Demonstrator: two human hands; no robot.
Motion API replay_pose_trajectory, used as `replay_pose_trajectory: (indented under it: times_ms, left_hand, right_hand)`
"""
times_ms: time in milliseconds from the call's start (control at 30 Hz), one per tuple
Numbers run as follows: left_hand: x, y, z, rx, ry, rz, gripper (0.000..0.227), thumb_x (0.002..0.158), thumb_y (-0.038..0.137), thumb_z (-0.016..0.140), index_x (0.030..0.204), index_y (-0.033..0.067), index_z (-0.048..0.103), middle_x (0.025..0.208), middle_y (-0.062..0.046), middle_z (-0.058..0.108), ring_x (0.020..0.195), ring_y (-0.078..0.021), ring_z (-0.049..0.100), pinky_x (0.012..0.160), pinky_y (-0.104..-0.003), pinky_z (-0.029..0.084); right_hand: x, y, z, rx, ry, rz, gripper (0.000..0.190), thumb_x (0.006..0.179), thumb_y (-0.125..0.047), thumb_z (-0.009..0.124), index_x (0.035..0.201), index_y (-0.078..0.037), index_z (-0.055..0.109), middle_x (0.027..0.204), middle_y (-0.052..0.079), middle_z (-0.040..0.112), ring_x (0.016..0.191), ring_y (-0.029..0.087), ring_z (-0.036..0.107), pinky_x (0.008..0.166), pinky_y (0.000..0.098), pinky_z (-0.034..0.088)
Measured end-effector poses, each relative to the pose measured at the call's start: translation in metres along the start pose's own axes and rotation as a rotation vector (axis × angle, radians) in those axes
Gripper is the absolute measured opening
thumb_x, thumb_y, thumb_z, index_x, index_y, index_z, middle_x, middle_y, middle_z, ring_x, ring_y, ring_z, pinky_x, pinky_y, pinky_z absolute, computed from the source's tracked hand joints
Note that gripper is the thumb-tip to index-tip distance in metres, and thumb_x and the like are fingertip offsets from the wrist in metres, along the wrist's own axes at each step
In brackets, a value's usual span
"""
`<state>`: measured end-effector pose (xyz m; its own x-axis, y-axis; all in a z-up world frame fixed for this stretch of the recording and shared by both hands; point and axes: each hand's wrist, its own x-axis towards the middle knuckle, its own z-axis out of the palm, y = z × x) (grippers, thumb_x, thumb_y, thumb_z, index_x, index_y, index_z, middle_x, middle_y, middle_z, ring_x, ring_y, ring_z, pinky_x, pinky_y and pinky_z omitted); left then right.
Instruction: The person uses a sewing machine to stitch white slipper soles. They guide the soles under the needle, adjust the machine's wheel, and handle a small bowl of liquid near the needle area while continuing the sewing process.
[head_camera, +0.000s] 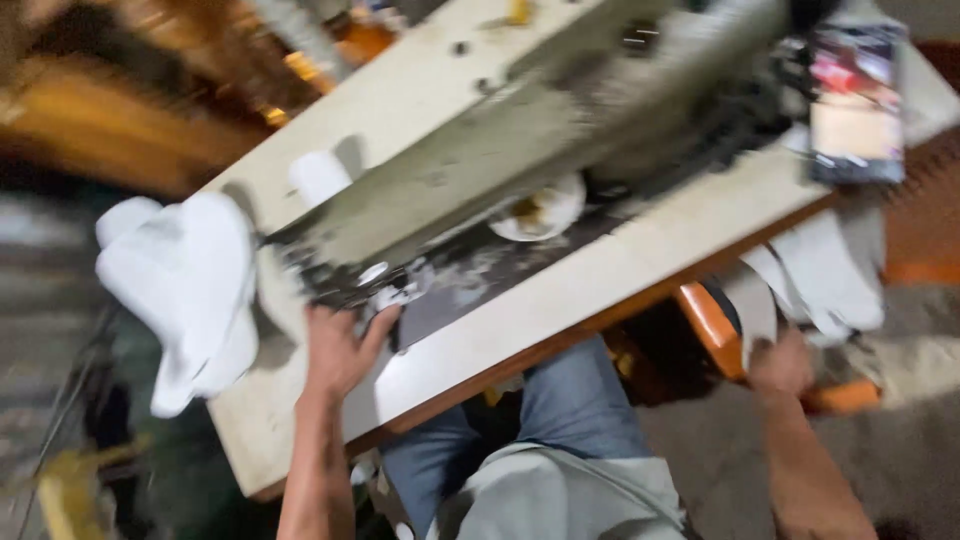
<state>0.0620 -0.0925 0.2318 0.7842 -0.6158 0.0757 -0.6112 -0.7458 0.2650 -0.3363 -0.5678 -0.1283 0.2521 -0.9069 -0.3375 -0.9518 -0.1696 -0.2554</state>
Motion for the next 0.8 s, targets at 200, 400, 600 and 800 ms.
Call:
replay_pose_trajectory:
  times_ms: [200,400,600,800]
  left_hand:
    - [-0.004,-0.006,-0.001,-0.019,0.016,0.022,0.061,0.101,0.058,0.045,0.144,0.0148,0.053,0.150,-0.010,0.049,0.147,-0.0324,0.036,0.126,-0.052,0.008]
    - [-0.006,-0.009,0.000,0.008,0.026,0.001,0.063,0.101,0.060,0.041,0.104,0.0029,0.066,0.135,-0.021,0.054,0.140,-0.0410,0.043,0.128,-0.055,0.012]
    - [-0.009,-0.008,0.000,0.009,0.099,0.029,0.069,0.102,0.060,0.041,0.132,0.0025,0.063,0.161,-0.027,0.036,0.155,-0.0384,0.022,0.127,-0.053,0.012]
    - [-0.029,-0.008,0.011,-0.111,0.263,-0.021,0.060,0.104,0.046,0.056,0.151,0.0088,0.048,0.165,-0.024,0.030,0.152,-0.0421,0.031,0.121,-0.062,0.030]
  right_hand:
    - [-0.033,-0.003,0.002,0.072,0.130,-0.162,0.032,0.113,-0.031,0.062,0.129,-0.004,0.067,0.110,0.023,0.076,0.098,0.049,0.070,0.080,0.0578,0.052]
    - [-0.116,-0.001,-0.021,0.473,0.091,-0.376,0.039,0.112,-0.034,0.060,0.110,0.005,0.055,0.095,0.017,0.053,0.089,0.034,0.052,0.081,0.0449,0.041]
    - [-0.245,-0.087,-0.098,0.789,-0.247,-0.262,0.042,0.094,-0.017,0.068,0.133,-0.004,0.061,0.110,0.015,0.075,0.093,0.021,0.069,0.084,0.0333,0.054]
    - [-0.342,-0.234,-0.209,0.705,-0.883,-0.381,0.067,0.095,-0.024,0.054,0.160,-0.028,0.037,0.126,0.003,0.078,0.073,0.017,0.062,0.065,0.0269,0.044]
